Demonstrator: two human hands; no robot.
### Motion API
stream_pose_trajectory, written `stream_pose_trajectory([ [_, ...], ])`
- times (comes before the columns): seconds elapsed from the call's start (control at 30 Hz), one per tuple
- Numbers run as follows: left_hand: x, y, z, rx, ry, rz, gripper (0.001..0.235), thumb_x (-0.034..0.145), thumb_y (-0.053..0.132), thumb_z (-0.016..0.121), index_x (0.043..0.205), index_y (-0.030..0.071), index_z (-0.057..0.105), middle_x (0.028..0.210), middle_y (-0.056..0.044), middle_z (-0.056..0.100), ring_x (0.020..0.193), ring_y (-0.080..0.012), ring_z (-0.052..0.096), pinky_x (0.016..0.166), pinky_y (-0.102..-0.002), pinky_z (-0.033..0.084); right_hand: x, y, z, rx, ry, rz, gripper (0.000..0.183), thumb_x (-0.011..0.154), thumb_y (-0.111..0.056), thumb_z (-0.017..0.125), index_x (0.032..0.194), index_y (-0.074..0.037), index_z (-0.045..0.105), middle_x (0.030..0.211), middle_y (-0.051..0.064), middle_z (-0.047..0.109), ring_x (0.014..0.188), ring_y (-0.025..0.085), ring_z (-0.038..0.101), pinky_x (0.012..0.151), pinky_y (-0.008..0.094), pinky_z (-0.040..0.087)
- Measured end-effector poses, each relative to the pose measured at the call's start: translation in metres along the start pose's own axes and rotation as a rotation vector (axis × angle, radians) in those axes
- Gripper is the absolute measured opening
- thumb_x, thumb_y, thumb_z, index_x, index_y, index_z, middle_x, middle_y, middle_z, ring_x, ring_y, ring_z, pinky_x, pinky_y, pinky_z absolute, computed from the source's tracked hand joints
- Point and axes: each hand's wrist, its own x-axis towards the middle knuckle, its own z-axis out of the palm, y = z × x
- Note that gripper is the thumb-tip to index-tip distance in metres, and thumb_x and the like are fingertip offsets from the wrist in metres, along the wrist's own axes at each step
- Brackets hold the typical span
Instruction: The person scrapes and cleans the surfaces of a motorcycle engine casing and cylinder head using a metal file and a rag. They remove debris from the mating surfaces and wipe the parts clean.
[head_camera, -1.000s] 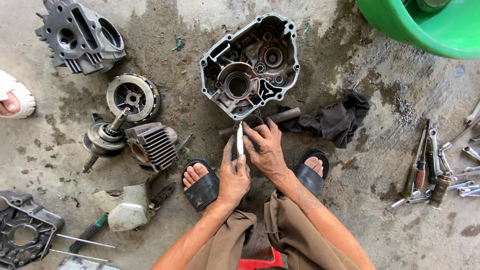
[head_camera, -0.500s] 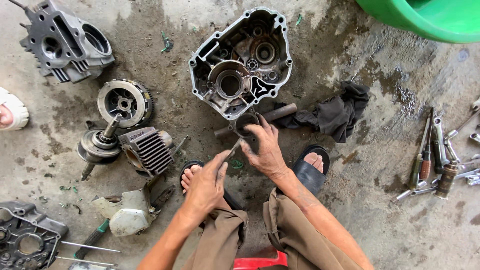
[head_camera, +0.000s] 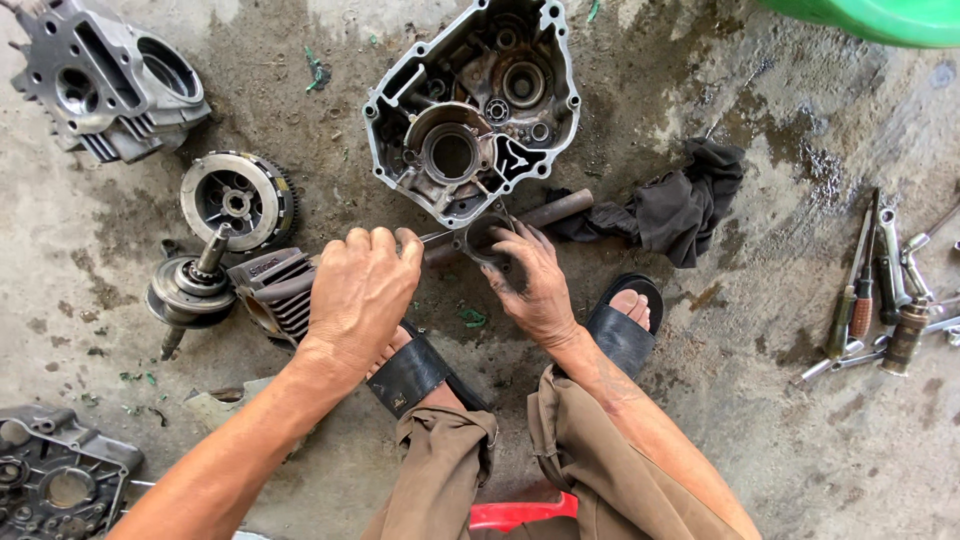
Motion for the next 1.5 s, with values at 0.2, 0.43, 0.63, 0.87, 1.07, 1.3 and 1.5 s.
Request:
stream_pose_trajectory([
  [0.2,0.008,0.002,-0.022,0.087,-0.005,0.137,0.031,0.089,0.011,0.056,0.118,0.007,0.066,0.077,-0.007,0.063,0.073,-0.0249,0.063,0.059,-0.037,0.047,0.012,-0.015,-0.02,0.112,0.105,0.022,0.04,0.092,-0.013,0.077,0.126,-0.006,0.056,0.147,0.019,0.057,0.134,0.037,0.058,0.111,0.045,0.049],
  [0.43,0.011,-0.001,0.001,-0.001,0.118,0.116,0.023,0.093,0.015,0.056,0.114,0.01,0.061,0.075,-0.008,0.063,0.07,-0.0249,0.068,0.059,-0.036,0.053,0.002,0.003,-0.018,-0.022,0.176,0.058,0.026,0.099,-0.013,0.066,0.123,-0.004,0.066,0.114,0.011,0.067,0.105,0.031,0.071,0.092,0.04,0.058],
  [0.63,-0.007,0.003,0.03,-0.084,0.131,0.033,0.021,0.095,0.017,0.055,0.116,0.016,0.059,0.079,-0.001,0.064,0.073,-0.0187,0.07,0.06,-0.03,0.058,-0.005,0.006,-0.013,0.033,0.121,0.119,0.029,0.099,-0.02,0.069,0.124,-0.006,0.068,0.106,0.011,0.069,0.099,0.032,0.072,0.089,0.041,0.058],
  [0.87,-0.004,0.004,0.015,-0.101,0.118,0.016,0.021,0.096,0.015,0.052,0.116,0.016,0.06,0.079,0.0,0.065,0.069,-0.0193,0.073,0.058,-0.031,0.059,-0.001,-0.001,-0.014,0.096,0.119,0.169,0.031,0.098,-0.02,0.071,0.126,-0.006,0.067,0.1,0.014,0.069,0.096,0.034,0.071,0.087,0.042,0.057],
  [1.07,0.01,0.039,-0.008,0.172,0.248,-0.064,0.028,0.09,0.018,0.057,0.117,0.017,0.064,0.068,0.005,0.056,0.057,-0.0137,0.065,0.05,-0.027,0.055,-0.007,0.005,-0.011,0.087,0.132,0.208,0.032,0.098,-0.022,0.072,0.126,-0.006,0.068,0.102,0.014,0.071,0.096,0.034,0.071,0.087,0.043,0.057],
  [1.3,0.008,0.063,-0.026,0.255,0.243,-0.102,0.038,0.09,0.005,0.054,0.124,0.021,0.057,0.06,-0.002,0.053,0.047,-0.0188,0.062,0.044,-0.03,0.052,-0.007,0.004,-0.009,0.094,0.133,0.222,0.034,0.098,-0.025,0.072,0.128,-0.009,0.067,0.102,0.012,0.072,0.096,0.032,0.071,0.089,0.041,0.057],
  [1.5,0.033,0.075,-0.055,0.273,0.288,-0.104,0.038,0.087,0.006,0.059,0.121,0.021,0.057,0.075,-0.015,0.054,0.049,-0.0176,0.058,0.043,-0.029,0.051,-0.014,0.016,-0.005,0.081,0.145,0.21,0.034,0.097,-0.028,0.073,0.127,-0.011,0.068,0.108,0.009,0.074,0.097,0.03,0.072,0.09,0.041,0.057],
])
